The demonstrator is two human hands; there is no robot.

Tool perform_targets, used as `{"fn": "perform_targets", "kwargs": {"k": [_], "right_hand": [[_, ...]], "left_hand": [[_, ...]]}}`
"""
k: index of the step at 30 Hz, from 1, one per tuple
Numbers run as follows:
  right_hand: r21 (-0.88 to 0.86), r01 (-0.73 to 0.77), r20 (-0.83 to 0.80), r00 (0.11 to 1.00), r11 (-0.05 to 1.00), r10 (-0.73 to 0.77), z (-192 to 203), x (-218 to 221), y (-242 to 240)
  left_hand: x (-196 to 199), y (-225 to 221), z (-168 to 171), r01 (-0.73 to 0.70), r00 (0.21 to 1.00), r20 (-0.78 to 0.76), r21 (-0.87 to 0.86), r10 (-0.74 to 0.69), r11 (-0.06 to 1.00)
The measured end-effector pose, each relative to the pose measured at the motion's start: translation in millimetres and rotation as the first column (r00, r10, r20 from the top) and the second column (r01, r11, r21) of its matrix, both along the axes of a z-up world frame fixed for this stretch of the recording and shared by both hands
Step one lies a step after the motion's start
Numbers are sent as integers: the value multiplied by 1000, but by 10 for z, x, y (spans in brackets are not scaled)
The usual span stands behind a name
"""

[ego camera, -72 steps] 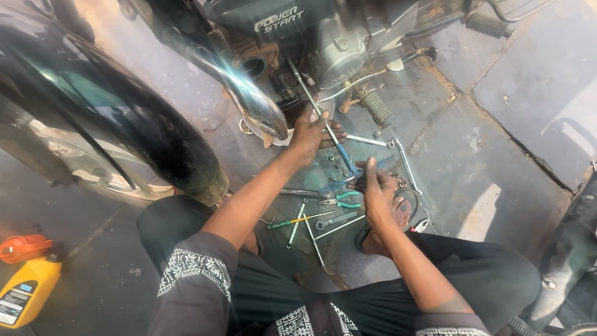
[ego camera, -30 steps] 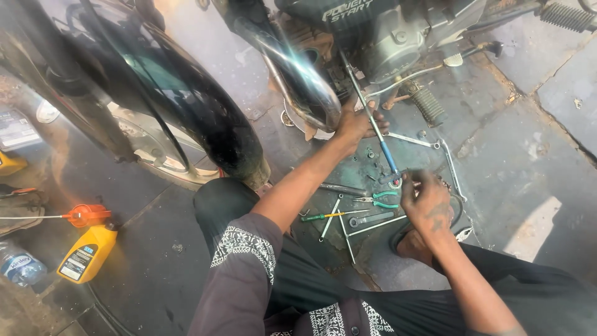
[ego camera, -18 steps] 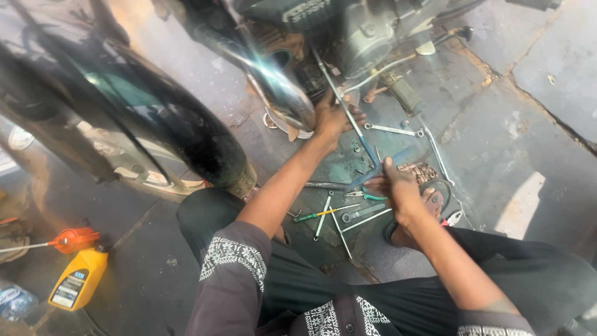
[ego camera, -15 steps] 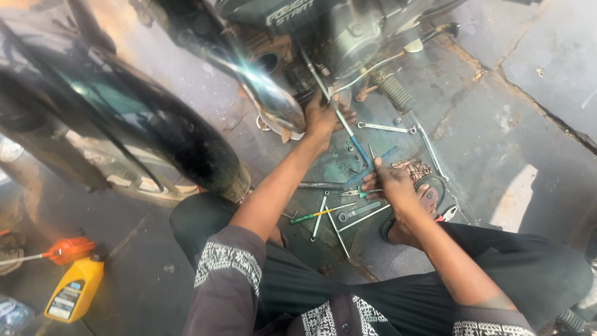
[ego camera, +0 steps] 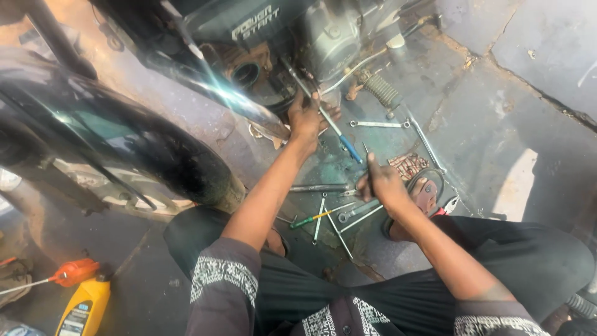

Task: The person manipulates internal engine components on a motorcycle, handling a gear and a gasket by hand and using tools such as a wrench and a screwdriver to assemble or adjust the parts.

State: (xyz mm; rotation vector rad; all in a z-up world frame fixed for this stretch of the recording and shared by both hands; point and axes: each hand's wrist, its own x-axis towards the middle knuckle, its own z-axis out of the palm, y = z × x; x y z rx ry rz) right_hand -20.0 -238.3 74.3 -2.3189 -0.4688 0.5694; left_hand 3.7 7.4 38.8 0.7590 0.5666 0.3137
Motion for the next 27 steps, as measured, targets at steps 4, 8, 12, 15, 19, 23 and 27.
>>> {"fn": "perform_targets", "kwargs": {"k": [4, 8, 12, 15, 19, 23, 27], "right_hand": [[29, -316, 764, 618, 948, 183, 423, -129, -36], [16, -157, 573, 811, 988, 120, 152, -137, -34], [91, 365, -544, 797, 926, -261, -351, 229, 41], [129, 45, 141, 988, 991, -63, -256, 45, -63], [104, -306, 598, 779, 946, 186, -43, -111, -79], [391, 299, -424, 898, 870, -118, -167, 46, 85], [49, 228, -40, 973, 972, -227, 37, -54, 53]], "left_hand": [[-6, -5, 24, -13, 1000, -28, -35, 12, 999], [9, -8, 39, -23, 999, -44, -34, 21, 999], [23, 2, 92, -33, 999, -16, -14, 33, 999], [-16, 8, 160, -17, 998, -59, -26, 16, 1000], [22, 38, 79, -60, 998, -40, -71, 57, 996], [84, 44, -25, -79, 996, -52, -64, 75, 995], [91, 18, -14, -86, 995, -50, -58, 83, 995]]}}
